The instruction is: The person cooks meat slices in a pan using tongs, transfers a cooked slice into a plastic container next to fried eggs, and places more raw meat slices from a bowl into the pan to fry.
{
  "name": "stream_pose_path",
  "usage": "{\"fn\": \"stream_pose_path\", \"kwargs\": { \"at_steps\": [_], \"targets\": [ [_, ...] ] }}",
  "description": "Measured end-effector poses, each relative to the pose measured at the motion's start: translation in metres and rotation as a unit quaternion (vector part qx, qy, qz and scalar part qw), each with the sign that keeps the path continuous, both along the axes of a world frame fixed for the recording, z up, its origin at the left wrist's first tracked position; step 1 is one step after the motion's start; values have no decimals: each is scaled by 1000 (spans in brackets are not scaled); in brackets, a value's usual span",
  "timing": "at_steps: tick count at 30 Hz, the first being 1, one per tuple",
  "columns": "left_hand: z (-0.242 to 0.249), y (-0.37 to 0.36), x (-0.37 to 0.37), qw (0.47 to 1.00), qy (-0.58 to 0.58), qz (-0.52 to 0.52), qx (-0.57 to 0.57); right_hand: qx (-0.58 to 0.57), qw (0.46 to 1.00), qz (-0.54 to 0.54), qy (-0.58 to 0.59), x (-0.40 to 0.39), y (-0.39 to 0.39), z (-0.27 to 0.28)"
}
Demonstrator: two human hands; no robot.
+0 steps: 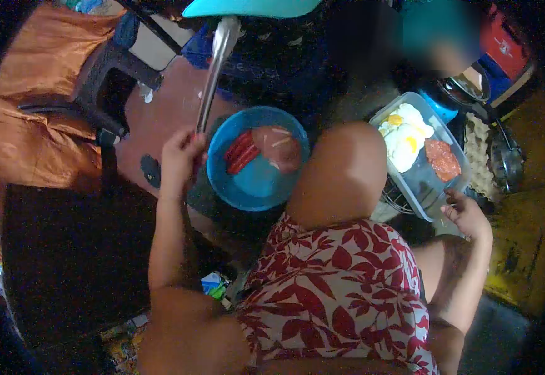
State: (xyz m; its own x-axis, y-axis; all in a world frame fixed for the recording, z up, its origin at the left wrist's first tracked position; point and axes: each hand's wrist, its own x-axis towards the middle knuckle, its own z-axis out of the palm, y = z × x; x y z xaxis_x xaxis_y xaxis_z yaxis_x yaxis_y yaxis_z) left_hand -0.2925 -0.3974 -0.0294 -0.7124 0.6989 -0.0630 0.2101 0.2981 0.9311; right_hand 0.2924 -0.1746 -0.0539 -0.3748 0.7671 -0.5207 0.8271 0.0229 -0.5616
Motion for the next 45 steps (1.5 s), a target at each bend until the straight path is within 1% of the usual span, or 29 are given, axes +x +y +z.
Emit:
{"fn": "stream_pose_path", "kwargs": {
  "at_steps": [1,3,5,6,7,8,9,11,13,15,17,19,21,23,25,27,29,30,32,34,36,38,39,41,44,45],
  "targets": [
    [-40,-20,-14,998,-46,23,34,10,1000,9,-4,-1,1,1],
    [-84,-55,-21,997,-61,14,-43,19,1000,13,-8,7,7,-6],
    [-132,-79,-23,993,-1,20,-116,31,999,20,-10,2,9,-2],
    [-151,-87,-24,993,-3,25,-116,35,999,22,-25,-6,8,10],
    [-157,-89,-24,978,91,-13,-189,32,998,22,-41,-13,10,21],
    [-168,-92,-24,949,184,-52,-252,33,998,25,-42,-12,11,20],
    [-171,-91,-21,949,182,-49,-251,37,998,28,-30,-9,13,19],
    [-178,-82,-15,903,206,-92,-366,45,998,32,-19,-2,17,19],
    [-195,-80,-16,908,196,-95,-357,40,998,40,-6,2,17,18],
    [-195,-76,-12,912,186,-100,-352,39,998,38,-7,10,20,16],
    [-182,-63,3,890,225,-84,-387,41,998,35,-9,13,19,13],
    [-182,-60,7,888,223,-80,-394,-18,999,-16,23,12,15,7],
    [-183,-64,10,884,222,-76,-405,-13,1000,-13,17,17,12,-5],
    [-189,-71,8,895,194,-93,-391,-8,1000,-9,12,19,10,-8],
    [-197,-79,4,895,180,-107,-394,-19,999,-5,-42,8,6,4],
    [-210,-86,-2,895,165,-121,-396,-13,999,-7,-38,11,9,0],
    [-222,-91,-9,916,95,-115,-372,-9,999,-7,-34,15,12,-7],
    [-220,-91,-9,916,95,-116,-372,-6,999,-13,-38,16,13,-9],
    [-216,-87,-8,930,-7,-97,-354,-2,999,-20,-43,16,14,-8],
    [-223,-88,-14,934,2,-106,-341,-21,998,-35,-38,5,9,1],
    [-226,-87,-18,938,13,-115,-328,-16,999,-27,-33,8,11,-4],
    [-224,-82,-21,930,103,-147,-322,-12,999,-20,-27,10,11,-6],
    [-226,-80,-21,930,105,-148,-319,-12,999,-21,-28,9,10,-4],
    [-229,-77,-23,912,157,-152,-348,-12,999,-25,-29,7,7,-2],
    [-206,-84,-21,903,196,-175,-341,21,999,-28,-39,6,0,1],
    [-198,-89,-24,910,181,-166,-334,18,999,-15,-39,3,-2,4]
  ]
}}
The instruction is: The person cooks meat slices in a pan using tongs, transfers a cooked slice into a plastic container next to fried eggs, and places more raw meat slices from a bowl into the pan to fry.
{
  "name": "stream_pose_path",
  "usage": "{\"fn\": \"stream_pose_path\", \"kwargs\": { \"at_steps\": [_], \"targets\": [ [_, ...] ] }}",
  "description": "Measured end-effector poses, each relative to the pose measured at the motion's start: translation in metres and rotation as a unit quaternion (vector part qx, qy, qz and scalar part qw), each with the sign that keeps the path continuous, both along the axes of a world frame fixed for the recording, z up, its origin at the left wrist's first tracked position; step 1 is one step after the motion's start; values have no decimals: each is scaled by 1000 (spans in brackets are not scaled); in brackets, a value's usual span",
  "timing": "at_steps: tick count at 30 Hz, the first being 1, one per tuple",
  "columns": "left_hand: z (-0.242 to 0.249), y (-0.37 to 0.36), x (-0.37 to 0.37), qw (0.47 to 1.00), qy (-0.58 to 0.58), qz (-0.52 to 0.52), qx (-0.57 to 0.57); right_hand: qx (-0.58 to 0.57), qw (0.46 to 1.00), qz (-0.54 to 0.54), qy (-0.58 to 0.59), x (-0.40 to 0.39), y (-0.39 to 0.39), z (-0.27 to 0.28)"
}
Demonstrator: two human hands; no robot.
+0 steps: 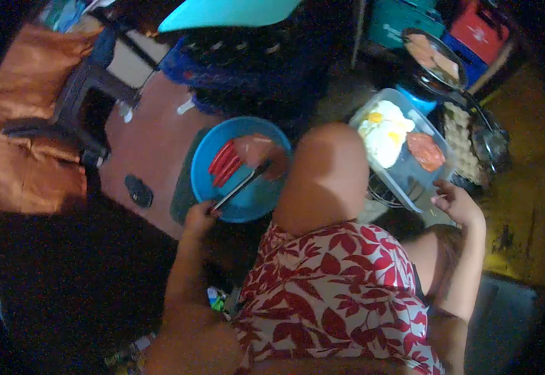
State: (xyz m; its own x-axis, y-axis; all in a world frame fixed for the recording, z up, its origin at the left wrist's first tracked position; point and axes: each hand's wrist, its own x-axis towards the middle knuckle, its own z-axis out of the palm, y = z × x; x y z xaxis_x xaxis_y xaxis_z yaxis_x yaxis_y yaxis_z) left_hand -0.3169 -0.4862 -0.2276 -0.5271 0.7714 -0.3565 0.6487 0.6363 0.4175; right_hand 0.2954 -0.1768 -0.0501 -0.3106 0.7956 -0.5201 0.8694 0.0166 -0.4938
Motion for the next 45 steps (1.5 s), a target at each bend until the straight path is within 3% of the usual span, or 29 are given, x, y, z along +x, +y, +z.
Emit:
{"fn": "stream_pose_path", "kwargs": {
  "at_steps": [3,7,10,16,21,25,27,30,31,35,45],
  "targets": [
    [52,-1,-2,998,39,-22,48,31,998,44,-28,4,-1,1],
    [120,26,-17,973,-103,57,198,42,996,34,-69,-1,-9,20],
    [202,69,5,982,-45,29,179,44,996,41,-70,-10,-14,34],
    [281,183,57,950,-25,-122,286,68,996,32,-39,4,-17,34],
    [288,312,129,919,-37,-236,314,43,998,24,-25,7,-25,44],
    [262,405,187,909,-55,-268,315,54,996,53,-39,13,-29,40],
    [256,436,215,850,122,-341,383,56,995,61,-50,18,-28,33],
    [264,456,261,856,165,-327,364,33,997,33,-64,15,-37,57],
    [266,462,272,855,164,-329,367,88,994,43,-50,23,-36,36],
    [269,477,301,867,224,-340,286,87,994,56,-24,33,-34,29],
    [277,472,338,796,340,-424,267,49,998,45,-12,43,-37,40]
  ]
}}
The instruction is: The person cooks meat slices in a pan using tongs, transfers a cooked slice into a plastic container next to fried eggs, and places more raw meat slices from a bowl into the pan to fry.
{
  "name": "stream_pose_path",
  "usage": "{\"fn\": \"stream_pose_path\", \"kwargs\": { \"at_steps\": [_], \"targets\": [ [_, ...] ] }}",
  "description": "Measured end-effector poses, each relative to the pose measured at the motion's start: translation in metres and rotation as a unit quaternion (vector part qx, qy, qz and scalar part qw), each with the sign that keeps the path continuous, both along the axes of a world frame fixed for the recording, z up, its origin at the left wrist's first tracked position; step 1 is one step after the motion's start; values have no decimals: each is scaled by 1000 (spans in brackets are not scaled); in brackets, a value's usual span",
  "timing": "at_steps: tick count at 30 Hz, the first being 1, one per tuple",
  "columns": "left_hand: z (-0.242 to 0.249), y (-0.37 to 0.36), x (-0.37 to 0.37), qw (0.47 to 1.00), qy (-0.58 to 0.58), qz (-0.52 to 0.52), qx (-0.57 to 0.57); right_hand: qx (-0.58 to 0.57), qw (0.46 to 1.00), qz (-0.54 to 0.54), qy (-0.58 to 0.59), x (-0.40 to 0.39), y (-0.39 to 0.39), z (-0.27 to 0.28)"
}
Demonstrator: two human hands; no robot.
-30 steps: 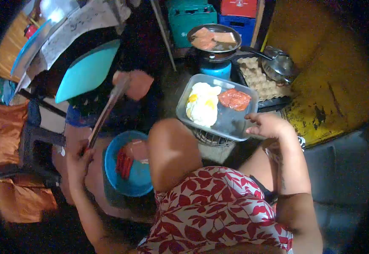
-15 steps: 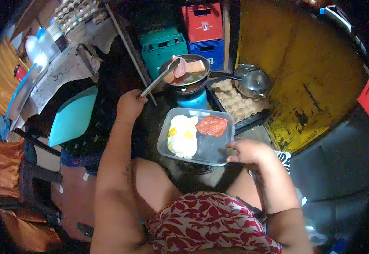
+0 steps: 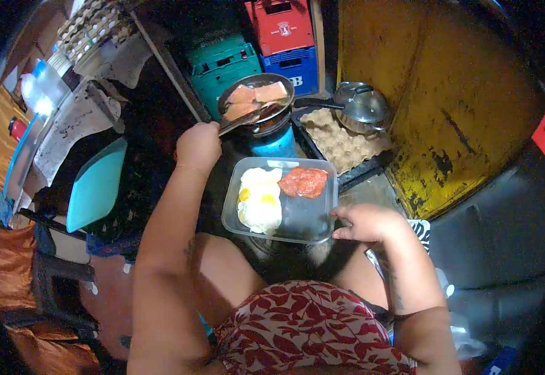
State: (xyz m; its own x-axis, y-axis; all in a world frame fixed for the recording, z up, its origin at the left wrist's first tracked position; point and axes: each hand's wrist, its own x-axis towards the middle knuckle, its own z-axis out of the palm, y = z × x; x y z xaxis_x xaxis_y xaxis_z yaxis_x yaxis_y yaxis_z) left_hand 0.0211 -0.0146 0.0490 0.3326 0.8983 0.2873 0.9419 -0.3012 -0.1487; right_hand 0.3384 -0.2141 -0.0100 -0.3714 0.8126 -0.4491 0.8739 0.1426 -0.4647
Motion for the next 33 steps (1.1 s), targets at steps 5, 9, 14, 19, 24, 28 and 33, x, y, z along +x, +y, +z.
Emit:
{"fn": "stream_pose_path", "kwargs": {
  "at_steps": [5,9,14,19,24,28,33],
  "targets": [
    [7,7,22,999,47,-7,11,56,998,0,14,2,0,-5],
    [16,11,37,997,62,21,-37,31,999,6,7,-2,1,4],
    [38,20,38,994,40,41,-88,21,1000,15,5,-3,0,4],
    [62,25,19,994,1,44,-101,54,998,1,36,0,-1,-3],
    [72,21,0,996,55,62,-27,60,998,7,28,1,0,-7],
    [82,31,-7,990,135,40,-1,52,998,6,25,-1,0,-6],
    [80,43,13,978,208,-5,24,69,997,9,32,-3,3,-12]
  ]
}}
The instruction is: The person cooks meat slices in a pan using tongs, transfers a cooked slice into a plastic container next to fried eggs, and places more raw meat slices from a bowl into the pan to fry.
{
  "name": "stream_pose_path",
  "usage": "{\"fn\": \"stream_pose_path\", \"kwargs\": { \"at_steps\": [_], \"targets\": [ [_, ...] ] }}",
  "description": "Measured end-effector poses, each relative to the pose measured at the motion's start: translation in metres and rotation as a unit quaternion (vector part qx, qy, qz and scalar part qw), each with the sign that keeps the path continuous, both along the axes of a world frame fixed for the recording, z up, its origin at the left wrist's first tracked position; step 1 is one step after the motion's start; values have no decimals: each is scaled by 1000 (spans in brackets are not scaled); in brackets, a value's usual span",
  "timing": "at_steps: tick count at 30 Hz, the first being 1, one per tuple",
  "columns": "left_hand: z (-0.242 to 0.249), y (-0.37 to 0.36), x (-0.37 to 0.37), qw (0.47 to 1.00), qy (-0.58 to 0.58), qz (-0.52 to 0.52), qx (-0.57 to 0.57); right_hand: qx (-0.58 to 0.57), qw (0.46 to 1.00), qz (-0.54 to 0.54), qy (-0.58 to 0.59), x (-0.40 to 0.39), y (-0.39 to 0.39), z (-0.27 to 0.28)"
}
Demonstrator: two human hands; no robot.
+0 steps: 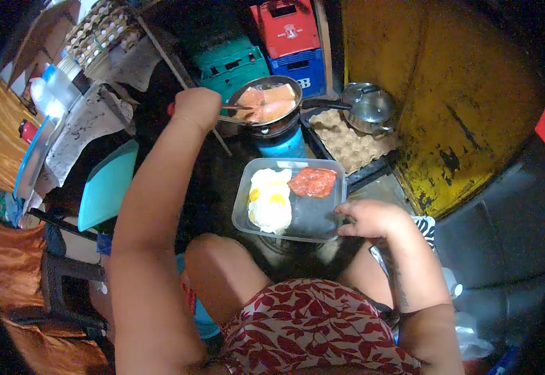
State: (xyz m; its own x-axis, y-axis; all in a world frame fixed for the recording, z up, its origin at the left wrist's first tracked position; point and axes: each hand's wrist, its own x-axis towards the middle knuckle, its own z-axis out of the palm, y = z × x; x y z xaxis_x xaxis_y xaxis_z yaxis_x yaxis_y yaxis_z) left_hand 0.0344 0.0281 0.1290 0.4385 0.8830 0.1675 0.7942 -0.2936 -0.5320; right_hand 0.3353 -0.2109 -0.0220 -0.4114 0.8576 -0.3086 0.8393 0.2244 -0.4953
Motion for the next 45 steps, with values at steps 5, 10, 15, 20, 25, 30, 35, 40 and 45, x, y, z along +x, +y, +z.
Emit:
{"fn": "stream_pose_path", "kwargs": {
  "at_steps": [5,10,15,20,25,30,35,40,45],
  "targets": [
    [-13,-10,19,998,13,50,-40,-7,1000,-9,-13,-1,2,2],
    [-20,-10,-1,997,-34,57,-33,22,1000,9,10,4,-1,-7],
    [-20,8,-33,993,-106,58,18,7,1000,-14,-1,5,-5,3],
    [5,18,-49,993,-105,43,-10,-66,997,-19,-40,0,-3,19],
    [9,34,-63,951,-188,142,-199,-66,997,-25,-30,-5,-1,21],
    [-29,67,-79,956,-77,109,-262,-59,997,-16,-49,-9,2,20],
    [-20,29,-57,945,-137,197,-222,-55,998,-2,-37,-9,3,14],
    [-3,0,-30,986,-82,136,-58,-64,997,-4,-37,-10,4,21],
    [-12,3,-8,984,-113,131,-48,-53,998,1,-26,-9,5,15]
  ]
}}
